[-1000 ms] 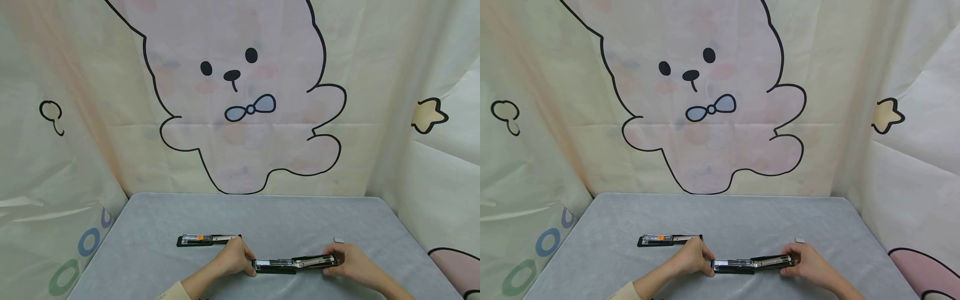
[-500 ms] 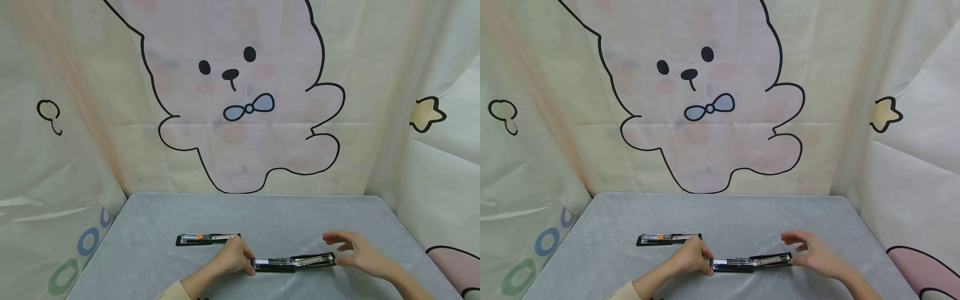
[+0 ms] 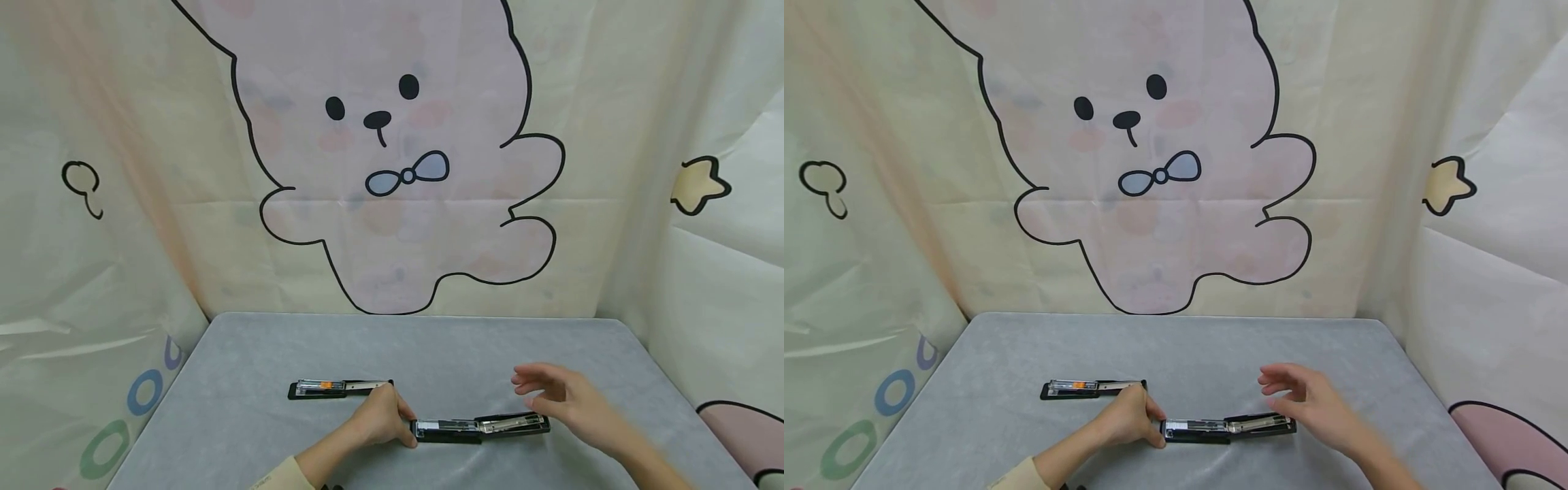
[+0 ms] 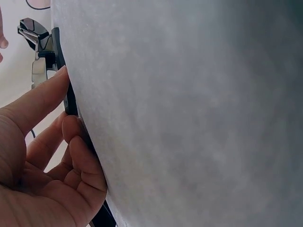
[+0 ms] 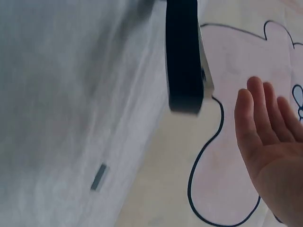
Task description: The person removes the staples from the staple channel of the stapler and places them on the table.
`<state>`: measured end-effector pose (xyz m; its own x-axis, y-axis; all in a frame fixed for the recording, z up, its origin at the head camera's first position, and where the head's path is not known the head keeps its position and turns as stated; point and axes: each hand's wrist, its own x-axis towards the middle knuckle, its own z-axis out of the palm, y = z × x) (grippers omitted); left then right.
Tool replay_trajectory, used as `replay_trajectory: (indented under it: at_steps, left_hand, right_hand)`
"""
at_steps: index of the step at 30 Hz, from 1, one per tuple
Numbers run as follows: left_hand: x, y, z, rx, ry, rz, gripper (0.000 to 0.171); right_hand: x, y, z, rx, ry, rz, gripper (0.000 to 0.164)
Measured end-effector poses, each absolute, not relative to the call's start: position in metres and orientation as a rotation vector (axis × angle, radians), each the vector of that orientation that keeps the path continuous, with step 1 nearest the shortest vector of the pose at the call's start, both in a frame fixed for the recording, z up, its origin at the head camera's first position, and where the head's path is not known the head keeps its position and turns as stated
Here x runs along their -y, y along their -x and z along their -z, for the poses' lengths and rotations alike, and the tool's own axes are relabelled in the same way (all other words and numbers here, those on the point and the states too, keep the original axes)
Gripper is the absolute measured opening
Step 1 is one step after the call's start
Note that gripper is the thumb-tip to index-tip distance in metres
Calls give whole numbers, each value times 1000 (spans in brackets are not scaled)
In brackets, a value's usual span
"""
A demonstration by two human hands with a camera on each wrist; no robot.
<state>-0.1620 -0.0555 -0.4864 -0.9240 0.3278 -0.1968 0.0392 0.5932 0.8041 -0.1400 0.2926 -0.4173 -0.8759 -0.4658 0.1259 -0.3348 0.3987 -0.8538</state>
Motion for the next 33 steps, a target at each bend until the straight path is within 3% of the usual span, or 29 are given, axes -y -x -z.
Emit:
replay_trajectory:
  at_steps: [15, 33]
  left_hand:
    - [55, 161, 487, -2495, -295, -1260, 29]
    - [54, 161, 486, -2487, -284, -1278, 29]
  right_hand:
    - [-246, 133, 447, -2047, 380, 1686, 58]
    - [-213, 135, 491, -1693, 283, 1689, 60]
